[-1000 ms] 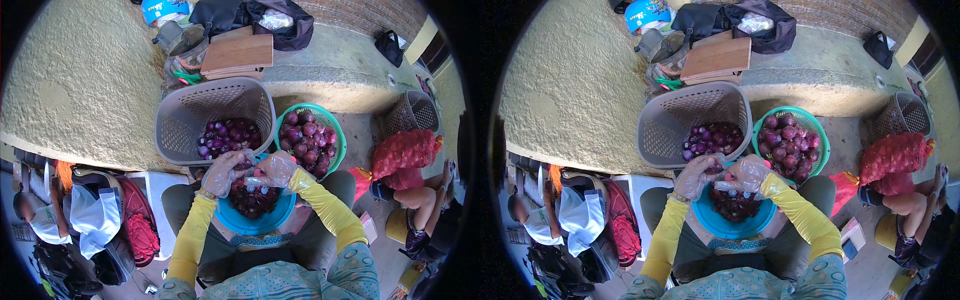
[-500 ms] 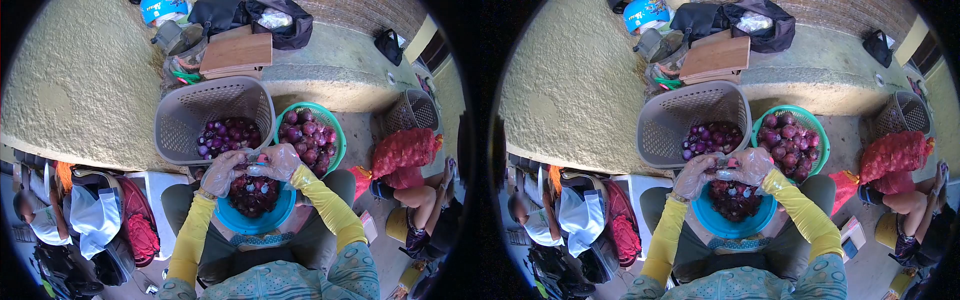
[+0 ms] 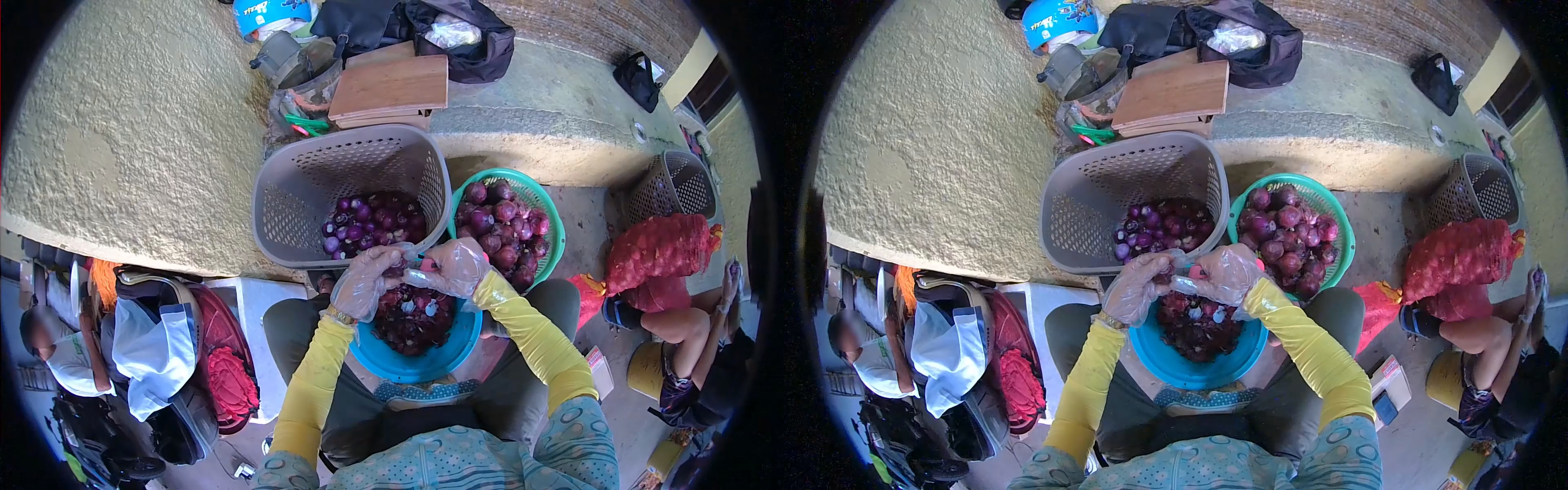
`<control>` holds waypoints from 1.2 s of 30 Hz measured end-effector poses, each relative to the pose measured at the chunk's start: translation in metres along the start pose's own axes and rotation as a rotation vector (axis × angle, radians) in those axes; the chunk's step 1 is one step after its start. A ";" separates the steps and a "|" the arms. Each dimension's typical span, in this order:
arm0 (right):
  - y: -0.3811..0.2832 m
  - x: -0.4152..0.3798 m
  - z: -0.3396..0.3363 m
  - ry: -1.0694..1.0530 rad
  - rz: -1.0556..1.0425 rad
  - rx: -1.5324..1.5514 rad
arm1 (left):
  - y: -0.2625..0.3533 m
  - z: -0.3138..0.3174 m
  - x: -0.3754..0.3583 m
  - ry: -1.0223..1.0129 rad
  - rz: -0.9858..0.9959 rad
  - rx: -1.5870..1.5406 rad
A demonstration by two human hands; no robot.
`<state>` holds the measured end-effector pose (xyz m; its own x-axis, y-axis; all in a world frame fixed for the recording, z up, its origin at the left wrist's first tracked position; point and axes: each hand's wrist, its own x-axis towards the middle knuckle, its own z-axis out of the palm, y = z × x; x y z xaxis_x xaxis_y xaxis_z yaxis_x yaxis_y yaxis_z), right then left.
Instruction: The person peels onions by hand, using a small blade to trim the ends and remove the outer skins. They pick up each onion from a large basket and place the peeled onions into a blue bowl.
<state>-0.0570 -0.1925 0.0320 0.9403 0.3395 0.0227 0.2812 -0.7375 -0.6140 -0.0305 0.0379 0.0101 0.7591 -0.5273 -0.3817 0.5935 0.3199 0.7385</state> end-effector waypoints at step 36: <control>-0.003 -0.002 0.004 0.174 -0.004 0.071 | -0.004 0.001 -0.001 -0.016 0.050 -0.082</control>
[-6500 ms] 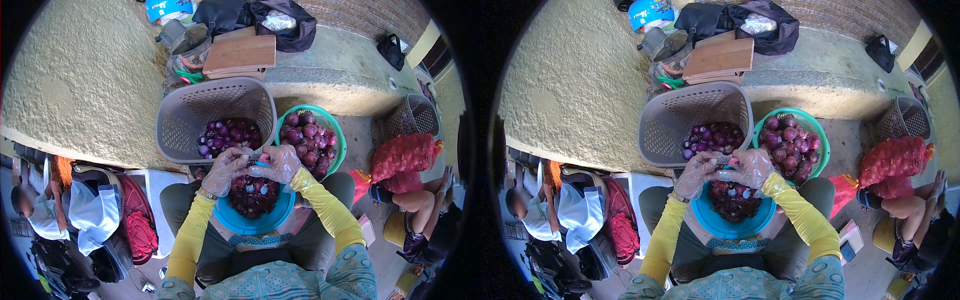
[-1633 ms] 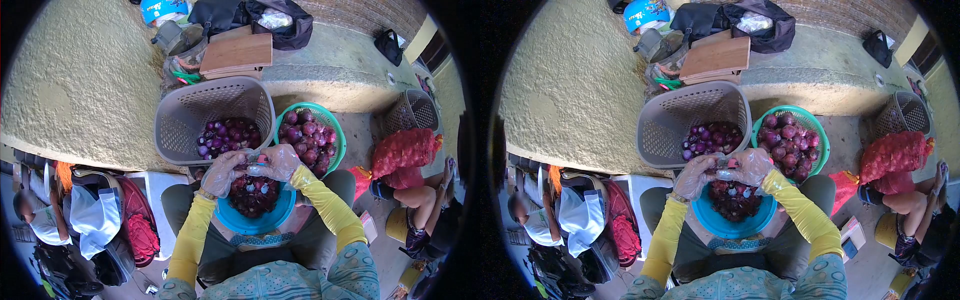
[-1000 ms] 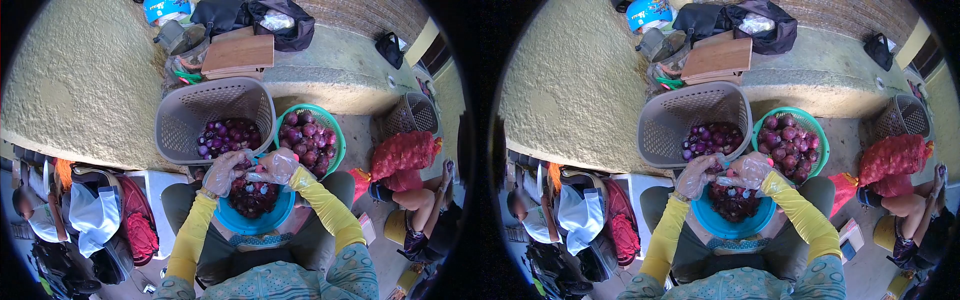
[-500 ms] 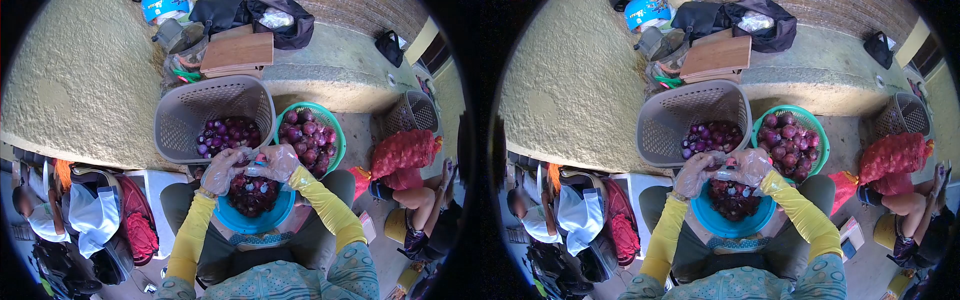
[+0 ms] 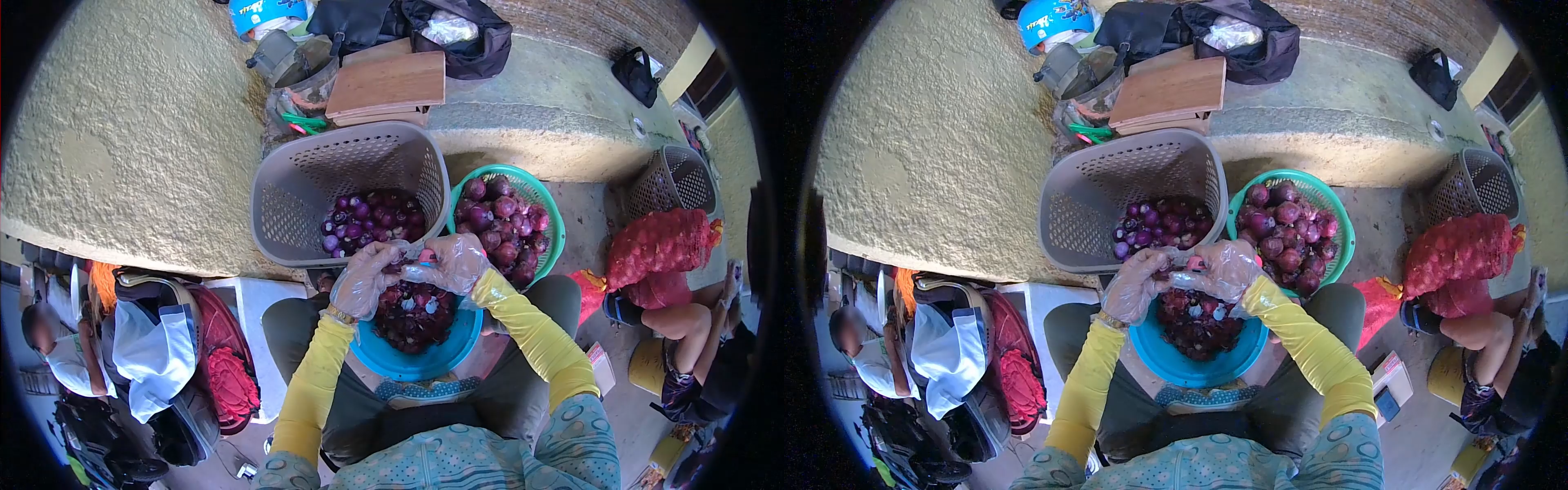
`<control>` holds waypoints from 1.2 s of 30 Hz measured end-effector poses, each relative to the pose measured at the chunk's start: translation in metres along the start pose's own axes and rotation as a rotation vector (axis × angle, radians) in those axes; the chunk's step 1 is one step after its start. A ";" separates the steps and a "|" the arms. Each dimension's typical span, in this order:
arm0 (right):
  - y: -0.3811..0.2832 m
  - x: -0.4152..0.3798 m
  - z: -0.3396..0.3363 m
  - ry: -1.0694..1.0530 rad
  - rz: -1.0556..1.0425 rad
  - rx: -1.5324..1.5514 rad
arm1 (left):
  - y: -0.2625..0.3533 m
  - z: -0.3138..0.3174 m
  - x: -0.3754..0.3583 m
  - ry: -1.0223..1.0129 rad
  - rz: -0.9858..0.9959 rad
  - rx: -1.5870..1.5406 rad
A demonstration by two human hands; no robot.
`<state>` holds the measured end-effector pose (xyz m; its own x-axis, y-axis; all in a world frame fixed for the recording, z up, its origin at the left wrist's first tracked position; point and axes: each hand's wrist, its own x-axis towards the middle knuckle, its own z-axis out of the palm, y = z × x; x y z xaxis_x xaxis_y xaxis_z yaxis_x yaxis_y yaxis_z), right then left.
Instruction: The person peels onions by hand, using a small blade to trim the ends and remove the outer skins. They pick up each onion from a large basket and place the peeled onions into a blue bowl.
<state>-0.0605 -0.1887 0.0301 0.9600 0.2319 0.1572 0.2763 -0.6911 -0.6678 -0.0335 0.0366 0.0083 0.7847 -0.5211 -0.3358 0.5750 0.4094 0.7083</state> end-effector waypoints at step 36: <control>-0.003 0.000 0.004 -0.570 -0.195 -0.194 | 0.005 0.000 -0.001 0.021 0.030 0.065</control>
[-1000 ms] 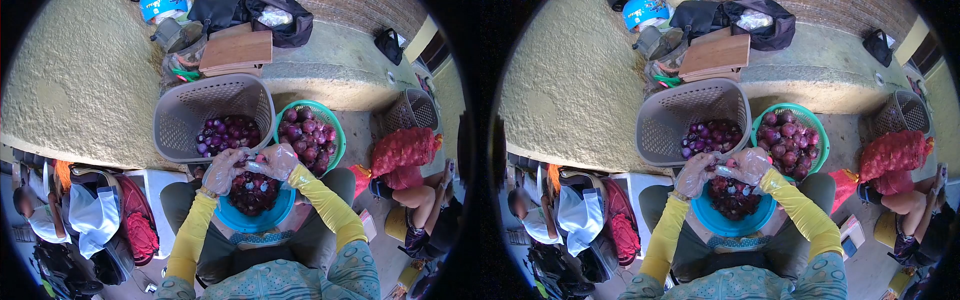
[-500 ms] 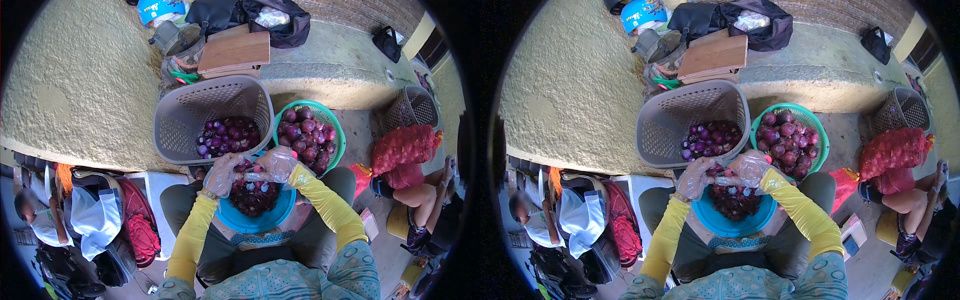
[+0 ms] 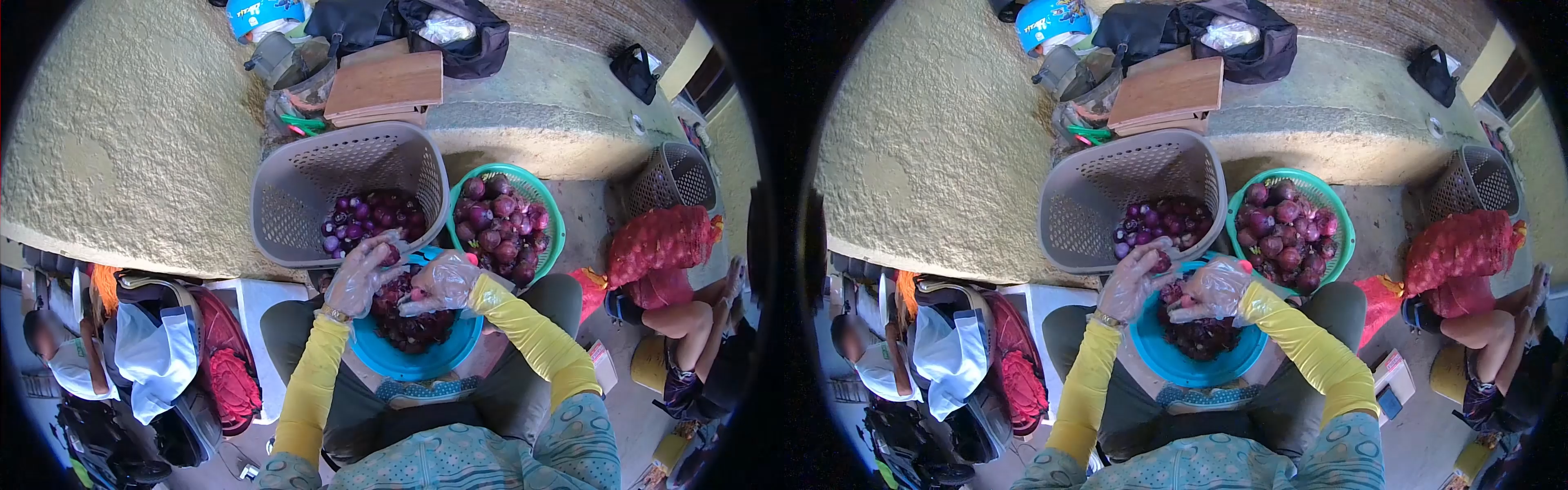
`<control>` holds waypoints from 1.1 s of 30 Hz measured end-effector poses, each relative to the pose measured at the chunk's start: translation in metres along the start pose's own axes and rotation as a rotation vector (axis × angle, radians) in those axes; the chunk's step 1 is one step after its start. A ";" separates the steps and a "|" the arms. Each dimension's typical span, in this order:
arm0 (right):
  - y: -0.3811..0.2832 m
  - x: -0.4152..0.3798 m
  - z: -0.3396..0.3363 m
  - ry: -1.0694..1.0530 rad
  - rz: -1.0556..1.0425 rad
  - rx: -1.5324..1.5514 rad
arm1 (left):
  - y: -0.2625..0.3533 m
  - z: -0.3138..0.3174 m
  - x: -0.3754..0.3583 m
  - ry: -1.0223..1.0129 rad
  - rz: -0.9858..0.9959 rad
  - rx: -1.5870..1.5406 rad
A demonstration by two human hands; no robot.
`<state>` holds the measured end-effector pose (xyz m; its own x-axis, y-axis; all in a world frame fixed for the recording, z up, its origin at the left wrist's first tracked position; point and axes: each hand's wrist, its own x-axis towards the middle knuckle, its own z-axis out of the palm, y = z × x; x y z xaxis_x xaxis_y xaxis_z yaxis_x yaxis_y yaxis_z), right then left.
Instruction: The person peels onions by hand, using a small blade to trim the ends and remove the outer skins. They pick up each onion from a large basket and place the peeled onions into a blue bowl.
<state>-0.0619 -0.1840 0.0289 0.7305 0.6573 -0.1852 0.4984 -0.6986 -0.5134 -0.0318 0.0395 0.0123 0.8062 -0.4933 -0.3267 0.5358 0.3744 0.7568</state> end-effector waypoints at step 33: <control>0.003 -0.001 -0.004 0.386 0.164 0.247 | -0.005 0.007 0.000 -0.152 -0.124 -0.117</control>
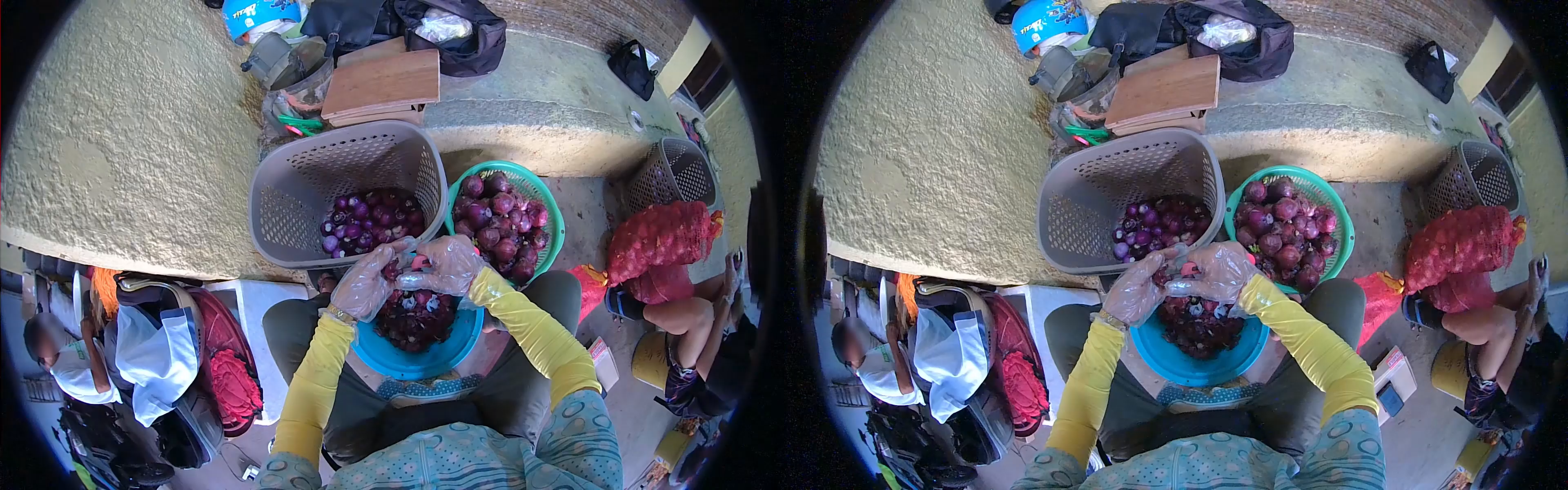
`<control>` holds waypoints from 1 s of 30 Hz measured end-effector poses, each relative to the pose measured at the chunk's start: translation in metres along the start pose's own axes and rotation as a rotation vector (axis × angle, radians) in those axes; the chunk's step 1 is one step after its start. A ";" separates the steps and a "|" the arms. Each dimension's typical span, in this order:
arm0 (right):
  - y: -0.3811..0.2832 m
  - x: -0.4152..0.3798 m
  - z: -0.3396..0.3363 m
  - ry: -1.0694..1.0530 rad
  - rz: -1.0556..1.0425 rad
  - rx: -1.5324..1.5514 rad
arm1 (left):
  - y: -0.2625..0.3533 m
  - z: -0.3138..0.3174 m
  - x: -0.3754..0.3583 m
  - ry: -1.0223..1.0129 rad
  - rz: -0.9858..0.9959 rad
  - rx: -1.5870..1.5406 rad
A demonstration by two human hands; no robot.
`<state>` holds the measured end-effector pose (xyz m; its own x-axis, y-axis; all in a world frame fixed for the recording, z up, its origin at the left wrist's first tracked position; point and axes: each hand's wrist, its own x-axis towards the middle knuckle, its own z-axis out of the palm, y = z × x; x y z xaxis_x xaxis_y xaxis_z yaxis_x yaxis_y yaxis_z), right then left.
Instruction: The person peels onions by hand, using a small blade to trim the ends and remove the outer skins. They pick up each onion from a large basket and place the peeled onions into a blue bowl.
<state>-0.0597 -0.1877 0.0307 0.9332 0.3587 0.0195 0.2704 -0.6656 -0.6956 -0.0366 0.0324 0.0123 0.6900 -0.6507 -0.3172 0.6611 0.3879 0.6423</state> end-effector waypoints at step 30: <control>0.002 -0.002 0.009 -0.346 -0.162 -0.233 | 0.009 -0.015 -0.002 0.045 0.075 -0.099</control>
<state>-0.0628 -0.1839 0.0229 0.7513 0.6418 -0.1539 0.4895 -0.6982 -0.5224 -0.0275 0.0466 0.0079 0.7493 -0.5887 -0.3033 0.6318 0.4982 0.5938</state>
